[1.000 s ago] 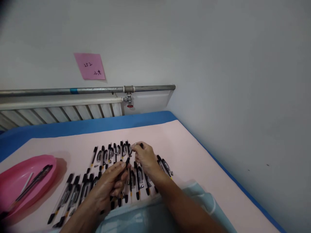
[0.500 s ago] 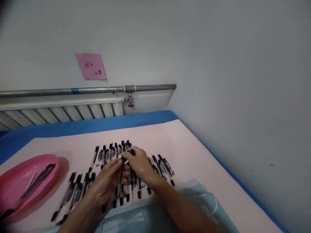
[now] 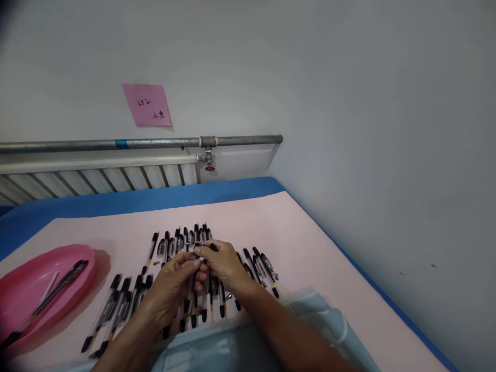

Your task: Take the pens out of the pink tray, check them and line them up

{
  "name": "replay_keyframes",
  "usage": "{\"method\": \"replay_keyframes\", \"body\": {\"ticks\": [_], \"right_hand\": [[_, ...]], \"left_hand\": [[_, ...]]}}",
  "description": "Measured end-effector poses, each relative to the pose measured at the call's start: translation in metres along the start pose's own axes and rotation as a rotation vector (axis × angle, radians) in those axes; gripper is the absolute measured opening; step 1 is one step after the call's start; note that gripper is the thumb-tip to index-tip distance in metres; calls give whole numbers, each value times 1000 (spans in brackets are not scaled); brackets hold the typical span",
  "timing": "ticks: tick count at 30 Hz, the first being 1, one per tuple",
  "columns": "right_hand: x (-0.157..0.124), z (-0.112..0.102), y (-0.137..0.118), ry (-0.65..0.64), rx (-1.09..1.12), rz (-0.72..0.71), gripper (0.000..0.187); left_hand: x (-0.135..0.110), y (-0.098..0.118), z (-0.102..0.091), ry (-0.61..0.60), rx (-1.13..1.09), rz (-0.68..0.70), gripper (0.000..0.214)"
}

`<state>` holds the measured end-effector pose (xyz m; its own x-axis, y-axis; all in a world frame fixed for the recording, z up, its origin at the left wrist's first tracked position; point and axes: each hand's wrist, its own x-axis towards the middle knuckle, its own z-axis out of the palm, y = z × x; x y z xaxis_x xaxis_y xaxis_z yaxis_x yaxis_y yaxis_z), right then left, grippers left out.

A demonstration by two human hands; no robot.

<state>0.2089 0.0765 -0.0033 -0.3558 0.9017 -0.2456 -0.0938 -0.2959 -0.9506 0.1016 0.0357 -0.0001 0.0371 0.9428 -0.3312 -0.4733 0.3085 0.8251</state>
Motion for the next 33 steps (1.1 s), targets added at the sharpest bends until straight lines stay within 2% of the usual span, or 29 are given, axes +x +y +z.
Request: {"method": "replay_keyframes", "body": {"ticks": [5, 9, 11, 15, 18, 23, 27, 33], "right_hand": [[14, -10, -12, 107, 127, -99, 21], [39, -40, -29, 273, 202, -184, 26], [52, -58, -32, 326, 182, -169, 25], [72, -80, -27, 299, 21, -10, 22], [86, -79, -19, 273, -119, 41, 19], [101, -65, -9, 260, -219, 34, 18], [104, -57, -6, 281, -305, 27, 18], [102, -50, -6, 300, -396, 6, 18]], "left_hand": [[1, 1, -1, -1, 25, -60, 27], [3, 6, -7, 66, 54, -32, 27], [5, 8, -12, 110, 61, -12, 25], [11, 10, -20, 142, 59, 7, 23], [13, 9, -22, 135, 36, 7, 23], [14, 9, -23, 138, 25, 6, 18], [16, 8, -25, 147, 25, -1, 14], [18, 7, -29, 110, 17, 8, 22]]}}
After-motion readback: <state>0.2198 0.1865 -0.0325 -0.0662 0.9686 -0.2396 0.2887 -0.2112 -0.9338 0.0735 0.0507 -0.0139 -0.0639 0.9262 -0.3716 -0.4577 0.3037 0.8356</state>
